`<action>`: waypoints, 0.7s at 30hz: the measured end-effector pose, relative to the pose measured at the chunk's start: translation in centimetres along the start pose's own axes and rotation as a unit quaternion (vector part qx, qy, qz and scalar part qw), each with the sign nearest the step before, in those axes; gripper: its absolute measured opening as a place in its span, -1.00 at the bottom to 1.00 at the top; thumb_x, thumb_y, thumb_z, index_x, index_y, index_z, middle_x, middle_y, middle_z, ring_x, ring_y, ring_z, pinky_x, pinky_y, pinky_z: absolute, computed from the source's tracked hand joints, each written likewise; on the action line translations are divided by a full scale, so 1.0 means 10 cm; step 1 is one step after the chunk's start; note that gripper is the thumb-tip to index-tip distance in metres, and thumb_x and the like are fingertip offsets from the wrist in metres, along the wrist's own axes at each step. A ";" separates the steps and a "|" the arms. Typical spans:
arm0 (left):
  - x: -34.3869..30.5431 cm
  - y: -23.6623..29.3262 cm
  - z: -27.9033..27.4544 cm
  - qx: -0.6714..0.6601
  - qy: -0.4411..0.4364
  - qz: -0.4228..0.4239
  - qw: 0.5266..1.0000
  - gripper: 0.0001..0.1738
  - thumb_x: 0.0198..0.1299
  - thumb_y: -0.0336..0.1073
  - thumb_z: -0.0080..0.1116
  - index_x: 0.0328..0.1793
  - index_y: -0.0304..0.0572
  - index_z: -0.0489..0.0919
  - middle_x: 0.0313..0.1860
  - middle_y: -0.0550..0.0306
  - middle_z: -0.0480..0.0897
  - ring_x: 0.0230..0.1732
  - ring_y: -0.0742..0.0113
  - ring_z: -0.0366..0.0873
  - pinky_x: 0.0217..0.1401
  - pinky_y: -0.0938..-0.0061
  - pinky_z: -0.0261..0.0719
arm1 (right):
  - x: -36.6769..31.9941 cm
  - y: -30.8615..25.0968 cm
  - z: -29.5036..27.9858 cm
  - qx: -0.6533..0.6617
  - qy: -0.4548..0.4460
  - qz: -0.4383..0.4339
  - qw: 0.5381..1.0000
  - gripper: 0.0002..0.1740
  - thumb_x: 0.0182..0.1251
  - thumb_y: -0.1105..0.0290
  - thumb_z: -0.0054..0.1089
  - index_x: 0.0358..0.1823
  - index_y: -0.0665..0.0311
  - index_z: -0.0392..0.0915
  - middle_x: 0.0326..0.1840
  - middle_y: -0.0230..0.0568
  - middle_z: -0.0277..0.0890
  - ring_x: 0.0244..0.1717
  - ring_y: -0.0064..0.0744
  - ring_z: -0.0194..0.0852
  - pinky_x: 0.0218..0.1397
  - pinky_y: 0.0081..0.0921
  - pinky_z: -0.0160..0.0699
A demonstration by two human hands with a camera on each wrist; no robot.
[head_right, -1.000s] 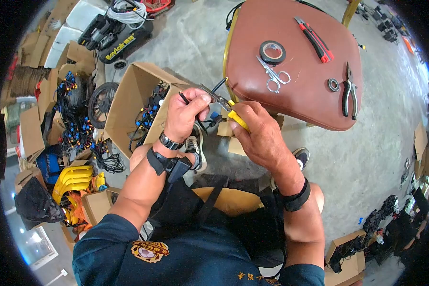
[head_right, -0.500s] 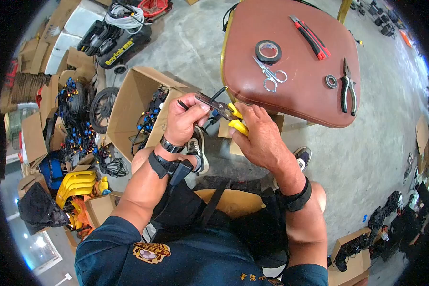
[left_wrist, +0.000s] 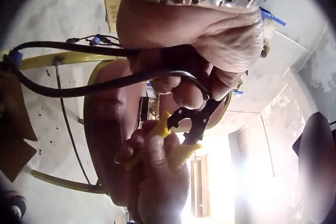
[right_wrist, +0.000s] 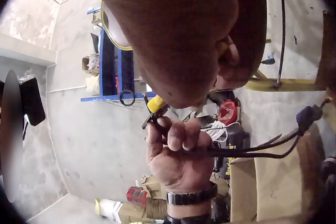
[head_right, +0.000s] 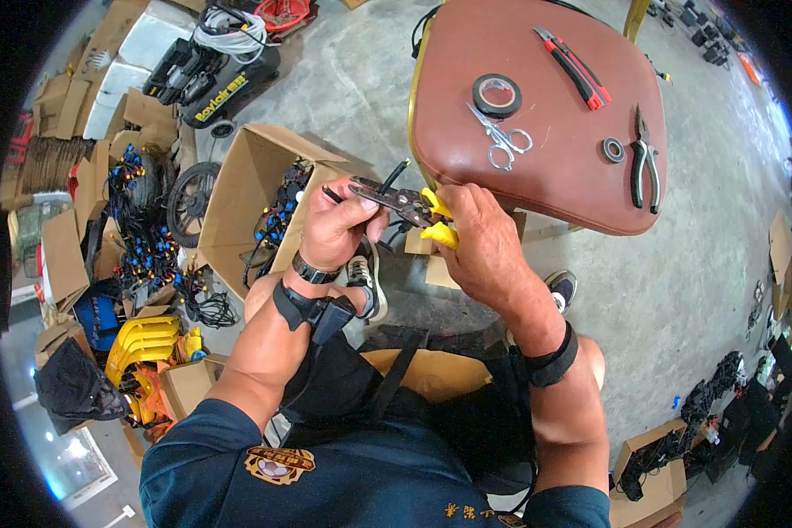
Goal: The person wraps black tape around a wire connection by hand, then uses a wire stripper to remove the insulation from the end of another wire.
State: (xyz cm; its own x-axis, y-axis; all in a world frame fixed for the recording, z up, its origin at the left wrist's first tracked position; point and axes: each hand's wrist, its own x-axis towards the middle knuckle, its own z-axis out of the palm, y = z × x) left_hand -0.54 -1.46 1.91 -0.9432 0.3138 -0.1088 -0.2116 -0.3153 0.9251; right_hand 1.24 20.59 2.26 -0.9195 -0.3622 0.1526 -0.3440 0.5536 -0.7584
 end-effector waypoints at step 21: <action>-0.03 0.03 -0.01 0.051 0.020 -0.021 0.998 -0.87 0.29 -0.42 0.25 -0.30 -0.34 0.65 -0.56 0.22 0.60 -0.54 0.53 0.48 -0.45 0.58 0.42 | 0.03 -0.03 0.01 -0.078 -0.035 0.005 0.996 -0.48 0.09 0.54 0.27 0.14 0.35 0.40 -0.08 0.01 0.51 -0.01 0.09 0.49 0.06 -0.11 0.42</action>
State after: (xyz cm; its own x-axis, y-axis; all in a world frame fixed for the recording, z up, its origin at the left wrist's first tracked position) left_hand -0.30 -1.76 2.14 -0.9438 0.2886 -0.1609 -0.2263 -0.2100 0.9511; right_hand 1.12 20.23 2.50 -0.9095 -0.4040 0.0976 -0.3653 0.6652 -0.6512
